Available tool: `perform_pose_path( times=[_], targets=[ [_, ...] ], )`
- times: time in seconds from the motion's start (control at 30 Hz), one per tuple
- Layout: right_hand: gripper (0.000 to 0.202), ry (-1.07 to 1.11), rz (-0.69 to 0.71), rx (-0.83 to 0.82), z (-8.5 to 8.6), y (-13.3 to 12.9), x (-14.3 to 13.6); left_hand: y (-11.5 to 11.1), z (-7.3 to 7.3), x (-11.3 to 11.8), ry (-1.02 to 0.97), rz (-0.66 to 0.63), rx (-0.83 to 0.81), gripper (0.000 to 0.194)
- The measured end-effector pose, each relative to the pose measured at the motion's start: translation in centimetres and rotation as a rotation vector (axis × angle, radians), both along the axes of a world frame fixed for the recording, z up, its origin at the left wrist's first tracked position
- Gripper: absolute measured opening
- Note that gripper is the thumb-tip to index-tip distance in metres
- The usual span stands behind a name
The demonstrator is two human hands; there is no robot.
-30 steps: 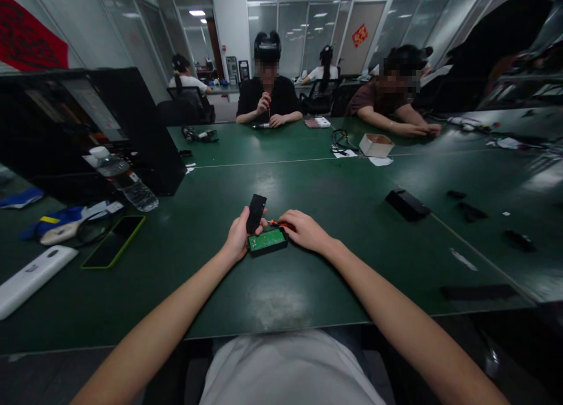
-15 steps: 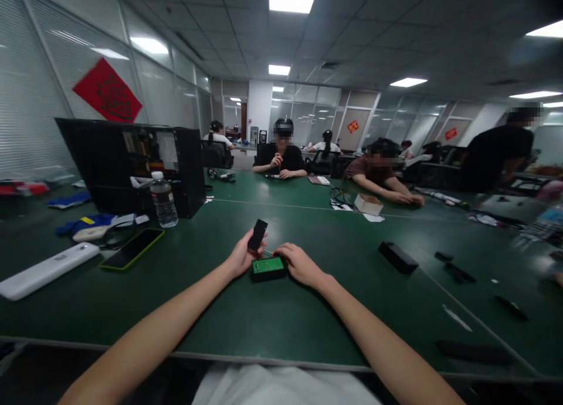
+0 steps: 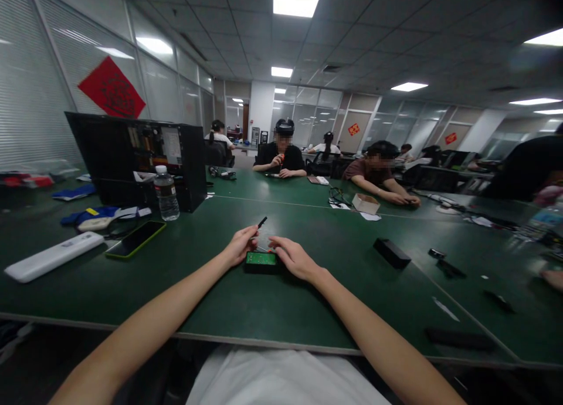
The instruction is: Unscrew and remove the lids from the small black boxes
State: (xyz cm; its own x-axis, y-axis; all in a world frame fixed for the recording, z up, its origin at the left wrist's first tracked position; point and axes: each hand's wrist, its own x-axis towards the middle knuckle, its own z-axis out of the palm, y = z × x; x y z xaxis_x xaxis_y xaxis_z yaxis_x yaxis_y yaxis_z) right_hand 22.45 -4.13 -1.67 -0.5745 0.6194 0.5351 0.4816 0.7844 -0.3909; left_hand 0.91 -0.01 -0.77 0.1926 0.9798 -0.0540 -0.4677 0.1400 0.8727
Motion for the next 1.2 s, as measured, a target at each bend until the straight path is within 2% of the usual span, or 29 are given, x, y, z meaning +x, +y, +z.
perform_pose_path(
  times=[0.13, 0.23, 0.33, 0.4, 0.47, 0.57, 0.67, 0.73, 0.8, 0.87, 0.97, 1.07, 1.13, 1.2],
  targets=[
    [0.067, -0.095, 0.001, -0.011, 0.7, -2.2, -2.2, -0.4, 0.0, 0.1, 0.003, -0.060, -0.018, 0.041],
    [0.053, -0.211, -0.024, -0.007, 1.6, -4.2, -4.0, -0.5, 0.1, 0.1, 0.001, -0.095, -0.037, 0.044],
    [0.052, -0.230, -0.031, -0.026, 3.4, -5.9, -3.3, -0.6, 0.3, 0.3, -0.007, -0.135, -0.043, 0.045],
    [0.055, -0.226, -0.089, -0.048, 4.9, -6.6, -0.6, -0.9, 0.5, 0.5, -0.005, -0.163, -0.044, 0.045],
    [0.054, -0.264, -0.232, -0.076, 6.2, -6.9, 4.0, -1.2, 0.7, 0.7, 0.012, -0.197, -0.050, 0.048],
    [0.049, -0.466, -0.645, -0.117, 7.2, -7.0, 12.8, -1.8, 0.8, 1.1, 0.045, -0.253, -0.067, 0.054],
    [0.043, -0.517, -0.930, -0.159, 6.9, -8.1, 21.1, -2.2, 0.9, 1.5, 0.066, -0.300, -0.068, 0.054],
    [0.035, -0.534, -1.075, -0.195, 6.2, -9.3, 25.0, -2.4, 0.9, 1.7, 0.076, -0.332, -0.061, 0.053],
    [0.031, -0.539, -1.166, -0.225, 5.3, -10.5, 27.5, -2.5, 0.8, 1.8, 0.092, -0.354, -0.043, 0.054],
    [0.028, -0.537, -1.199, -0.251, 4.4, -11.2, 28.7, -2.5, 0.5, 1.9, 0.120, -0.357, -0.012, 0.052],
    [0.032, -0.525, -1.219, -0.235, 3.6, -11.2, 28.3, -2.7, 0.0, 2.2, 0.155, -0.335, 0.028, 0.042],
    [0.048, -0.501, -1.209, -0.120, 3.8, -10.5, 24.4, -3.0, -0.4, 2.5, 0.169, -0.359, 0.049, 0.036],
    [0.053, -0.476, -1.068, -0.023, 4.3, -9.9, 19.5, -3.4, -0.6, 2.8, 0.190, -0.414, 0.066, 0.036],
    [0.057, -0.400, -0.693, 0.140, 4.8, -9.4, 13.7, -3.7, -0.6, 2.9, 0.226, -0.460, 0.101, 0.034]
  ],
)
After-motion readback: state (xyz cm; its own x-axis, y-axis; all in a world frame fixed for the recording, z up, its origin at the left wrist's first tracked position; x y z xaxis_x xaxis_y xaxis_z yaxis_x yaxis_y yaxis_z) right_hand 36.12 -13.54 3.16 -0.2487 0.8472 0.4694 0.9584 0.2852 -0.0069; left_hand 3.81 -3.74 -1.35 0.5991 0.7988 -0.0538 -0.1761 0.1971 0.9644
